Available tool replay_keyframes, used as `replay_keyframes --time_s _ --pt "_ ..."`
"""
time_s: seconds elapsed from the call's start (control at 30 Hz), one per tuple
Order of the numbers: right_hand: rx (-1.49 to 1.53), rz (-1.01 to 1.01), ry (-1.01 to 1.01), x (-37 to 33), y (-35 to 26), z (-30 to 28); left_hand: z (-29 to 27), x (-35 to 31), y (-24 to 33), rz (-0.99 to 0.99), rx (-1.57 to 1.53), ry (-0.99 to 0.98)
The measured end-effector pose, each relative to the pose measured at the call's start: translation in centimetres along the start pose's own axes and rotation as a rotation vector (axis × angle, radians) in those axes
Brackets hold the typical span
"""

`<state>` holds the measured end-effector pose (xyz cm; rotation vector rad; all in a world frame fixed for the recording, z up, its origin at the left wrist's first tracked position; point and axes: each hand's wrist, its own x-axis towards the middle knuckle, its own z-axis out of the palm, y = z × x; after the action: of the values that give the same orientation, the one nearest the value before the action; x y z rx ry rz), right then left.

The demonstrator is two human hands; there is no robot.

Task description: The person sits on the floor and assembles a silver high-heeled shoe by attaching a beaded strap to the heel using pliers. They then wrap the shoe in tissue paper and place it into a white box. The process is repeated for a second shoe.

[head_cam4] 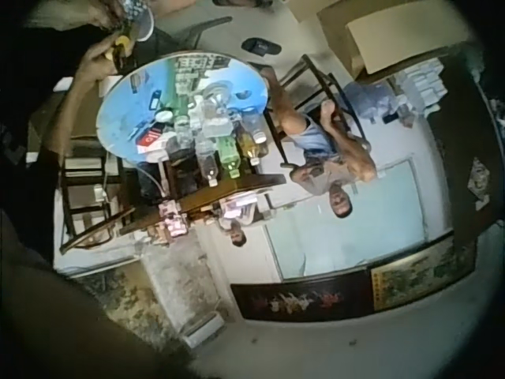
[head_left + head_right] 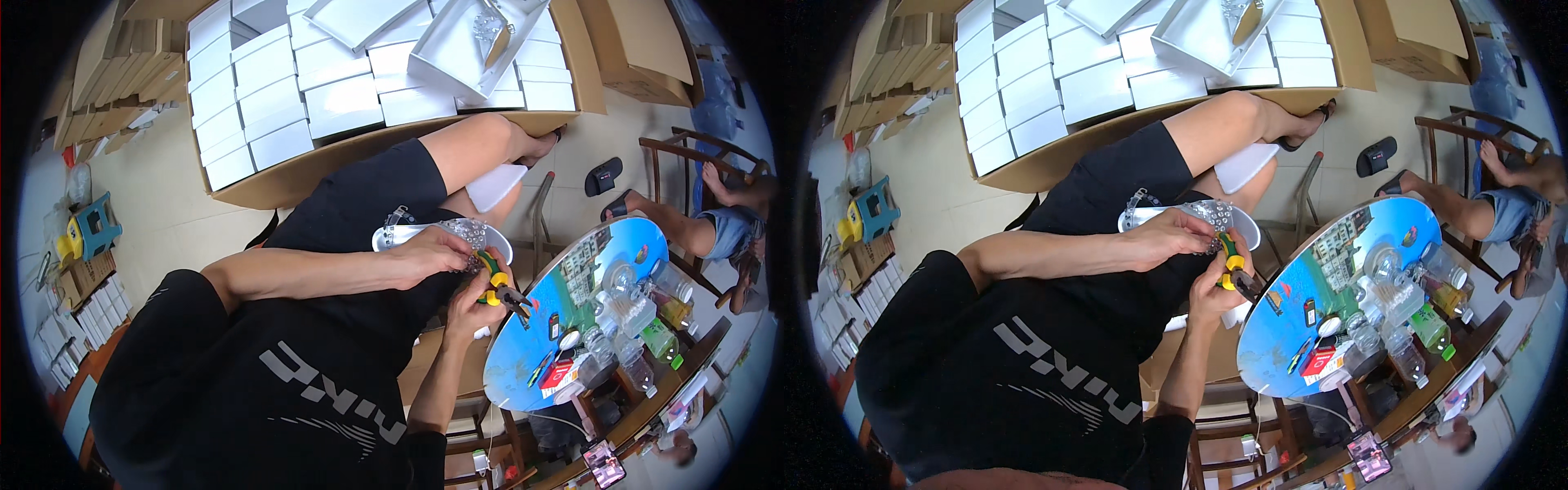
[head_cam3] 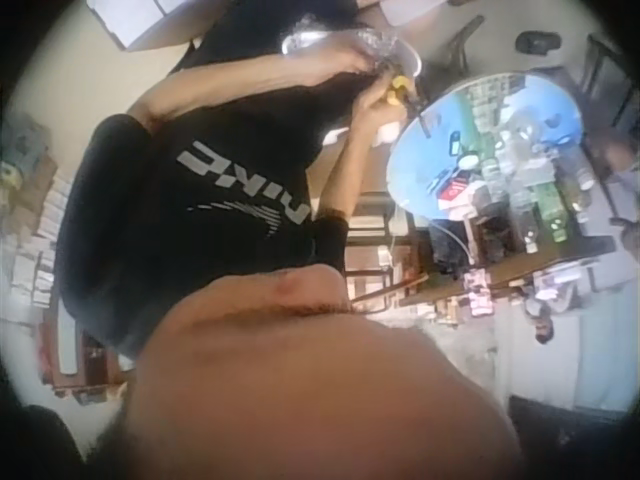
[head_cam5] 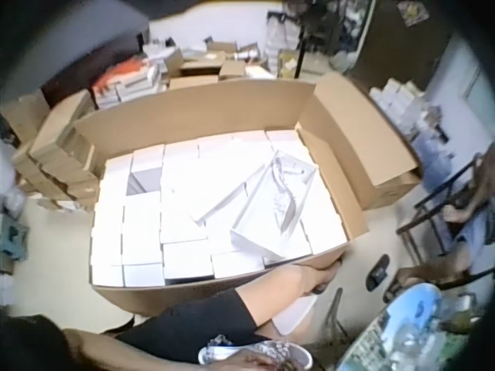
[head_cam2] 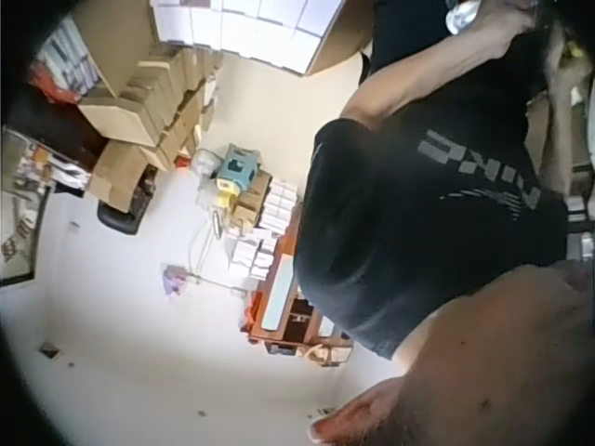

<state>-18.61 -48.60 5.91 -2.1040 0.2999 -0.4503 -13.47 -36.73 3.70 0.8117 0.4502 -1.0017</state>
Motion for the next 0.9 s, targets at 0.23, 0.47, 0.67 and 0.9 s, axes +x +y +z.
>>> replay_keyframes --time_s 0.23,0.47,0.67,0.9 --pt "-0.049 -0.013 -0.027 0.0 0.1 -0.4 -0.7 0.3 -0.2 -0.034 0.027 -0.047" --pt "0.192 0.227 0.135 0.2 -2.8 -1.0 -0.1 0.3 0.4 -0.048 -0.123 0.004" --pt "-0.237 0.279 0.234 -2.6 -3.6 -10.1 -0.7 -0.2 1.0 -0.019 -0.086 0.096" --pt "-0.94 0.408 0.199 -8.2 2.2 -16.1 -0.7 -6.2 5.3 0.242 0.45 -0.007"
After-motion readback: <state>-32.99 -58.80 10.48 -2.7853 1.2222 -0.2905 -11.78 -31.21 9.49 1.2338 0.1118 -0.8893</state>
